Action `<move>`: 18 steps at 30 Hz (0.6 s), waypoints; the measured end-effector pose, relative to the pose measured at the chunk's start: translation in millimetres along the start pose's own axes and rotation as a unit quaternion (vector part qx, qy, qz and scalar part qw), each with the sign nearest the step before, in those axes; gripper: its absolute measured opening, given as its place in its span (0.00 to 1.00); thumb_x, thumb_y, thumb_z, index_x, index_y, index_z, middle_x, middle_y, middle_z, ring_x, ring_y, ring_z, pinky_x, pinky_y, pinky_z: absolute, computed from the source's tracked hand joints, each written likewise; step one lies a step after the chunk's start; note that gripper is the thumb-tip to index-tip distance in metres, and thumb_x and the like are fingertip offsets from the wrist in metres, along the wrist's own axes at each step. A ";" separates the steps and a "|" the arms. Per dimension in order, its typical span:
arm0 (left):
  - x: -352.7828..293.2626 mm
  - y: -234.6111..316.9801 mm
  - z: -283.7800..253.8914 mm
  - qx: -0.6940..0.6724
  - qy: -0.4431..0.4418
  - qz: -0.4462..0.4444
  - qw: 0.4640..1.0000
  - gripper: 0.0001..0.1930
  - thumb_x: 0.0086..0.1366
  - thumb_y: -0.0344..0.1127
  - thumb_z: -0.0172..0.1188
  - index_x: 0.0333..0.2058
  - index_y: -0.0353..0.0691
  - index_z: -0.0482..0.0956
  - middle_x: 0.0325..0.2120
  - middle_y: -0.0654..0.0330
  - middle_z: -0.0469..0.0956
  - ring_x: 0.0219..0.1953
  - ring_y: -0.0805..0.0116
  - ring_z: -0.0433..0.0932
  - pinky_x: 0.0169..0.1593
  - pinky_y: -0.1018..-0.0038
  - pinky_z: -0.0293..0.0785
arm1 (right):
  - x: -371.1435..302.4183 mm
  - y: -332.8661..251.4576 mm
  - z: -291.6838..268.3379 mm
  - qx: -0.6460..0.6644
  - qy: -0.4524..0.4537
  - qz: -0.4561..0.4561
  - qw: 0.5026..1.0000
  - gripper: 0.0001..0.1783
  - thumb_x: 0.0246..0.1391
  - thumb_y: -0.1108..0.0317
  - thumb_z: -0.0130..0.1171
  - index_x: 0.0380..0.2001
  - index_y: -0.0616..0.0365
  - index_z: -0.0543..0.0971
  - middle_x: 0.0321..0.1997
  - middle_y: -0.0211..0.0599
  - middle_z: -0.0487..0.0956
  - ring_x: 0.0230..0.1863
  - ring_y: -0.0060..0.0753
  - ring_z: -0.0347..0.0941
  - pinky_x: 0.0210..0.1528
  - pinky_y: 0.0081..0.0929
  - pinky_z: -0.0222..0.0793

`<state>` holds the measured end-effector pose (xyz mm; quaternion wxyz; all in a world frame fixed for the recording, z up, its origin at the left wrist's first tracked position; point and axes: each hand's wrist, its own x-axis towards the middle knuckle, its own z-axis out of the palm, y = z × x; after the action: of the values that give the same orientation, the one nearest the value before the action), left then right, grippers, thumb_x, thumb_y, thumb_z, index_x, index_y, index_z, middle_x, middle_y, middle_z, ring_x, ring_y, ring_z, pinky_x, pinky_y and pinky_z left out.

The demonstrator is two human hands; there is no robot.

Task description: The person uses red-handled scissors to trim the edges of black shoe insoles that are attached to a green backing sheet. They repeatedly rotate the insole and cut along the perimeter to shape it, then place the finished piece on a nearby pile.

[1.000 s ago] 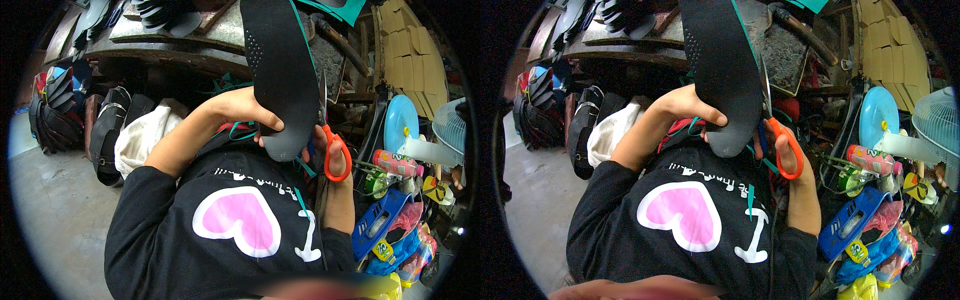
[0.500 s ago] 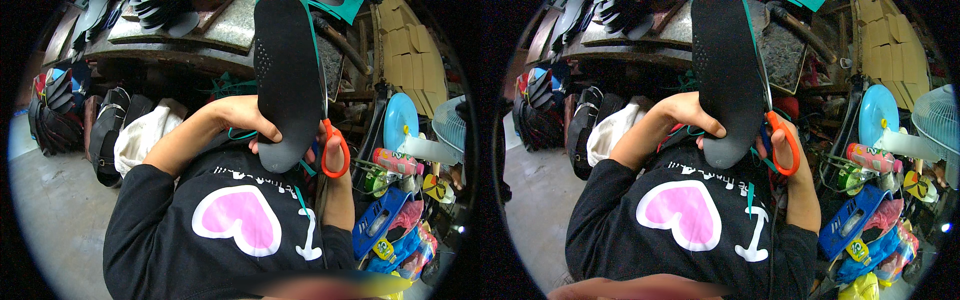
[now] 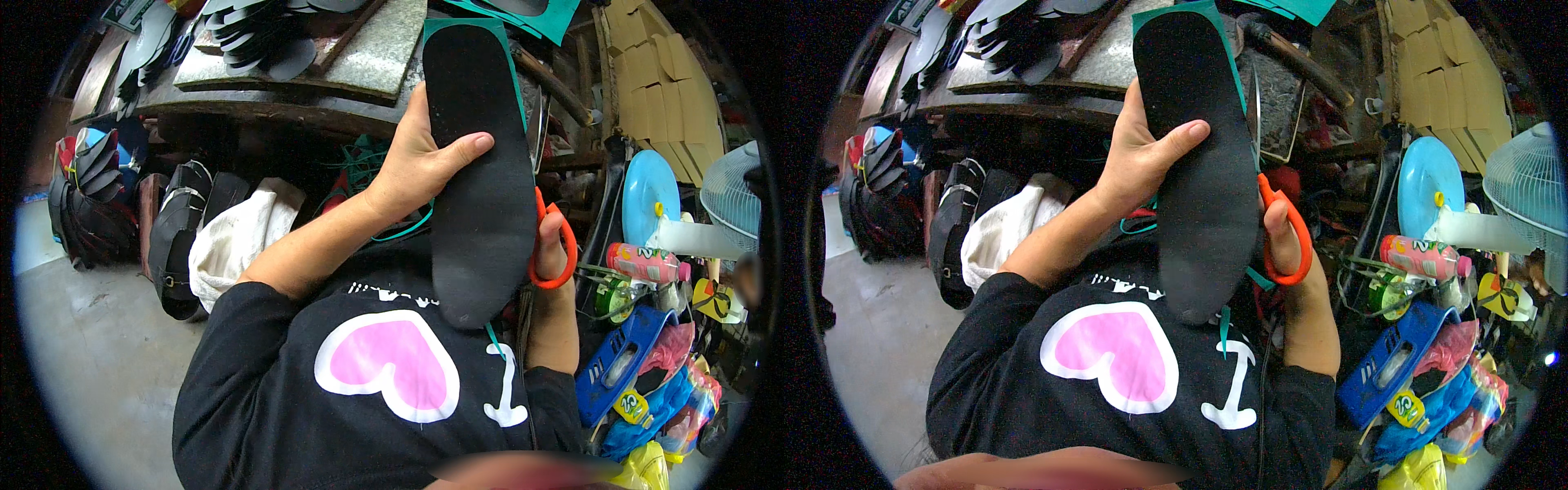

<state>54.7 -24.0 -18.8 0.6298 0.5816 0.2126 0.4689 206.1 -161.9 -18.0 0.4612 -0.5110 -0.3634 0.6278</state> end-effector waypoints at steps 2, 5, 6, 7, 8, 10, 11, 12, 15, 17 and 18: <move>-0.7 -0.4 -1.4 -0.023 -0.014 -0.014 1.000 0.34 0.56 0.33 0.66 0.56 0.33 0.57 0.48 0.52 0.69 0.51 0.65 0.70 0.55 0.71 0.67 | -3.0 4.0 -6.1 -0.018 0.007 -0.037 0.999 0.60 0.43 0.21 0.40 0.60 0.68 0.59 0.61 0.48 0.66 0.61 0.38 0.64 0.59 0.34 0.61; 0.2 0.4 -5.6 -0.015 -0.021 -0.038 0.999 0.33 0.56 0.34 0.66 0.56 0.32 0.58 0.47 0.52 0.69 0.51 0.66 0.70 0.55 0.72 0.68 | -6.3 9.2 -17.4 -0.029 -0.033 0.035 0.998 0.60 0.43 0.20 0.38 0.60 0.69 0.60 0.61 0.48 0.66 0.61 0.38 0.63 0.61 0.34 0.59; 0.6 1.1 -5.8 -0.005 -0.022 -0.052 0.998 0.33 0.56 0.34 0.66 0.56 0.32 0.58 0.47 0.52 0.69 0.51 0.66 0.70 0.54 0.72 0.68 | -6.5 9.5 -19.4 -0.040 -0.024 0.044 0.998 0.60 0.44 0.20 0.38 0.60 0.69 0.60 0.61 0.48 0.66 0.61 0.38 0.63 0.61 0.34 0.58; 0.8 1.8 -5.4 -0.030 -0.022 -0.062 0.997 0.33 0.56 0.34 0.66 0.56 0.32 0.58 0.47 0.52 0.69 0.51 0.66 0.70 0.54 0.72 0.68 | -4.9 10.8 -19.0 -0.038 -0.023 0.028 0.999 0.60 0.44 0.20 0.37 0.60 0.69 0.60 0.60 0.47 0.66 0.61 0.37 0.63 0.62 0.34 0.57; 0.8 2.6 -4.3 -0.047 -0.024 -0.076 0.996 0.33 0.56 0.34 0.66 0.56 0.32 0.58 0.47 0.52 0.69 0.51 0.67 0.69 0.55 0.72 0.67 | -3.3 10.4 -18.3 -0.032 -0.021 0.003 0.999 0.59 0.44 0.21 0.36 0.60 0.69 0.60 0.60 0.47 0.67 0.61 0.37 0.63 0.61 0.34 0.57; 0.6 4.1 -0.9 -0.051 -0.045 -0.085 0.994 0.34 0.56 0.34 0.66 0.56 0.31 0.57 0.47 0.51 0.69 0.51 0.67 0.69 0.55 0.71 0.67 | 0.4 8.1 -12.3 -0.025 0.028 -0.037 0.999 0.58 0.45 0.21 0.35 0.59 0.69 0.61 0.59 0.46 0.67 0.60 0.36 0.64 0.61 0.34 0.57; 0.3 4.8 1.0 -0.036 -0.064 -0.081 0.994 0.34 0.56 0.34 0.66 0.56 0.31 0.57 0.47 0.51 0.69 0.51 0.66 0.69 0.55 0.71 0.67 | 2.4 5.2 -9.4 -0.021 0.035 -0.060 0.997 0.58 0.46 0.21 0.34 0.59 0.69 0.61 0.59 0.45 0.68 0.59 0.36 0.64 0.61 0.34 0.57; -0.2 5.4 2.6 -0.020 -0.082 -0.078 0.993 0.35 0.56 0.35 0.66 0.57 0.31 0.57 0.47 0.51 0.69 0.51 0.66 0.69 0.56 0.71 0.66 | 3.8 3.0 -5.7 -0.016 0.049 -0.071 0.996 0.58 0.46 0.22 0.34 0.59 0.69 0.61 0.59 0.44 0.67 0.59 0.36 0.64 0.61 0.34 0.57; 2.8 6.3 3.0 -0.020 -0.083 -0.067 0.994 0.37 0.55 0.35 0.67 0.57 0.30 0.56 0.48 0.51 0.69 0.50 0.65 0.70 0.55 0.70 0.67 | 9.6 -1.4 1.7 -0.018 0.064 -0.102 0.993 0.56 0.47 0.22 0.33 0.58 0.68 0.62 0.56 0.43 0.69 0.56 0.35 0.66 0.58 0.32 0.60; 5.9 7.3 1.4 -0.028 -0.084 -0.068 0.994 0.35 0.56 0.35 0.66 0.57 0.31 0.57 0.48 0.51 0.70 0.49 0.66 0.71 0.53 0.71 0.69 | 11.0 -2.7 1.9 -0.026 0.094 -0.114 0.989 0.56 0.46 0.21 0.34 0.53 0.67 0.66 0.46 0.43 0.76 0.47 0.33 0.73 0.50 0.29 0.67; 8.5 8.1 0.3 -0.035 -0.085 -0.069 0.993 0.34 0.57 0.36 0.66 0.56 0.31 0.58 0.47 0.52 0.71 0.48 0.67 0.72 0.52 0.71 0.70 | 11.6 -4.0 0.0 -0.048 0.098 -0.109 0.988 0.54 0.45 0.20 0.34 0.50 0.66 0.68 0.38 0.40 0.76 0.39 0.30 0.73 0.43 0.26 0.68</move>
<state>56.1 -18.0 -8.9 0.6966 0.5811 0.1814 0.3797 206.3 -149.6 -17.9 0.5348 -0.5491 -0.4001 0.5024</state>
